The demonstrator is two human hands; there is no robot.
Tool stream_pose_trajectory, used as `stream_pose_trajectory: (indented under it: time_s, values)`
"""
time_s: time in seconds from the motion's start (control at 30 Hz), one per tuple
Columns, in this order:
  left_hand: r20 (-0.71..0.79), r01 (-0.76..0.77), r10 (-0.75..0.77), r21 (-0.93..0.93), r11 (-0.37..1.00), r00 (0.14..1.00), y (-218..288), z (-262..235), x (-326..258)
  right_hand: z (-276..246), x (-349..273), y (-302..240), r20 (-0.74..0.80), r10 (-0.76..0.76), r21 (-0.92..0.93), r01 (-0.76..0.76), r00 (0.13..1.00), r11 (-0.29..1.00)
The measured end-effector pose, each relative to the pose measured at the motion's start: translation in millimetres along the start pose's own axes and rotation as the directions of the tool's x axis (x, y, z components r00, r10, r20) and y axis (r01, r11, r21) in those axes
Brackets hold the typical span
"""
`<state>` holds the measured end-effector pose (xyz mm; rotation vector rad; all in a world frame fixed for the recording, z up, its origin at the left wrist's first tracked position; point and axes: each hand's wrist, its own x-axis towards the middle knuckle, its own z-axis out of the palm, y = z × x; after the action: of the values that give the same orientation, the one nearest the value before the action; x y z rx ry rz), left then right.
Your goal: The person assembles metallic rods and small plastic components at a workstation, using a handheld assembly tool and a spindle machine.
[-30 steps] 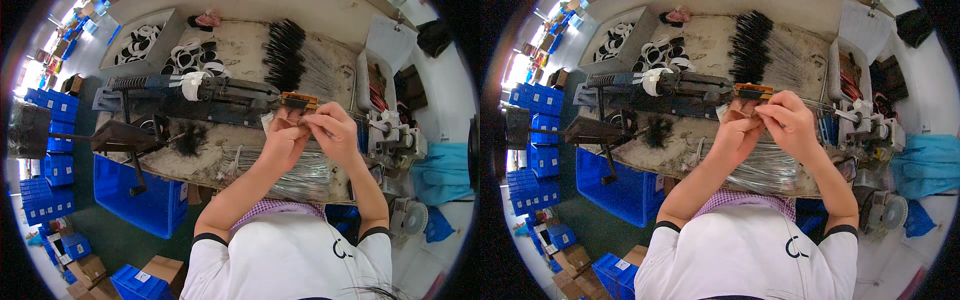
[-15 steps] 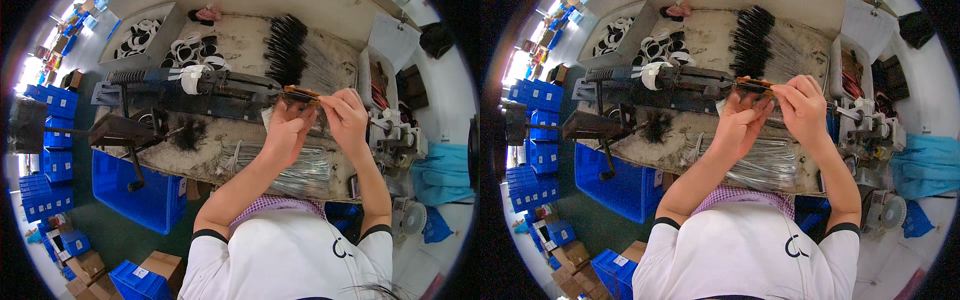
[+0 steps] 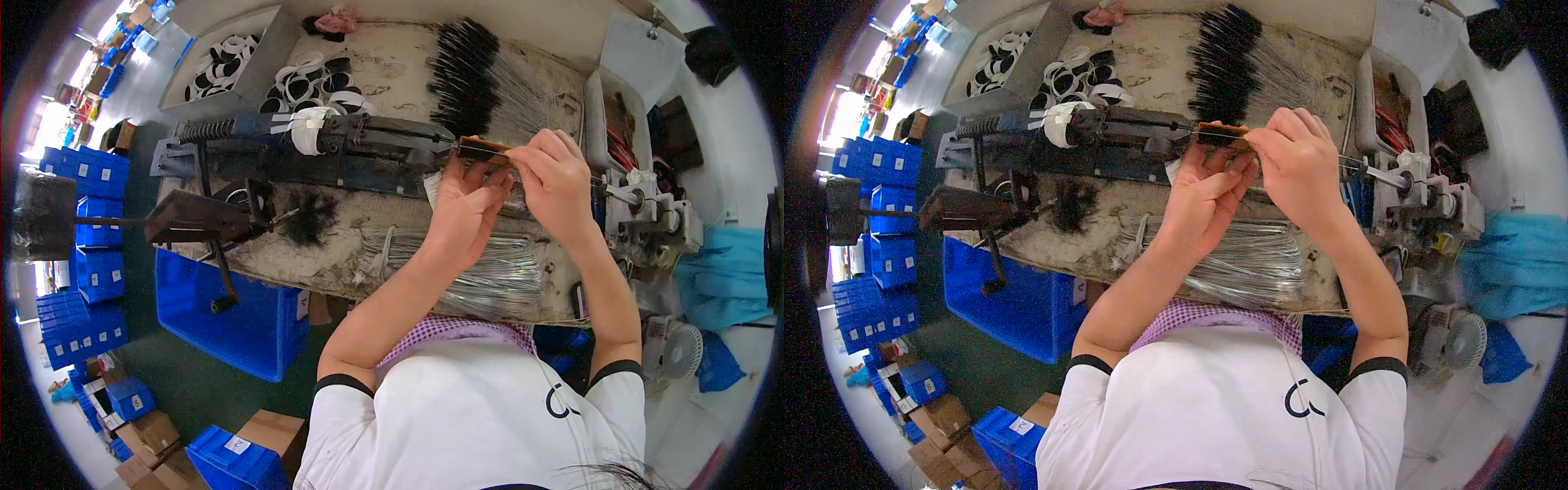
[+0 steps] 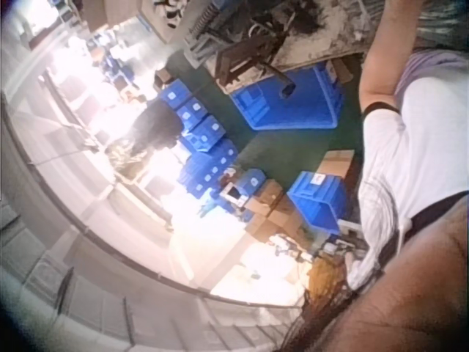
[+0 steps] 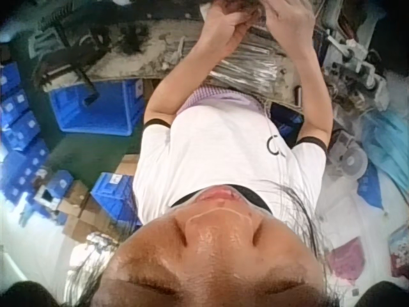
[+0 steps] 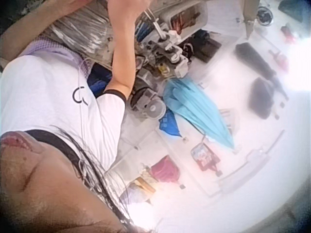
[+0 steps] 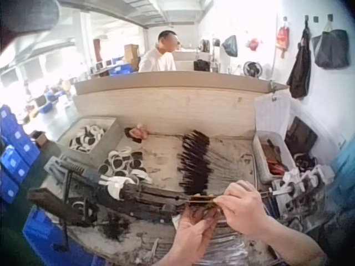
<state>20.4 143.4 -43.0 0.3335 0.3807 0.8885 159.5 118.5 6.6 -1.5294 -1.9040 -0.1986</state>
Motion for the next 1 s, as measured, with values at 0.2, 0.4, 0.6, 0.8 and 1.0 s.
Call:
stream_pose_trajectory:
  time_s: [0.2,0.4,0.6,0.8,1.0]
  values:
    - [0.001,0.014,-0.014,0.009,1.0,1.0,4,0,-1,-9,-1,3,0.046,-0.011,-0.079,0.015,0.999,0.997]
    - [0.016,-0.001,0.001,0.011,1.0,1.0,2,-1,0,-9,-1,1,0.048,-0.027,-0.114,0.032,0.998,0.993]
    - [-0.008,0.009,-0.009,0.004,1.0,1.0,2,-1,0,-21,-8,7,-0.027,0.02,0.009,-0.02,0.999,1.0]
    - [-0.01,-0.003,0.004,0.042,0.999,1.0,1,-2,0,-26,-13,15,0.014,0.02,0.011,-0.021,1.0,1.0]
    - [0.008,-0.02,0.02,0.025,0.999,1.0,1,-2,1,-35,-15,21,0.069,0.005,-0.068,0.0,0.998,0.998]
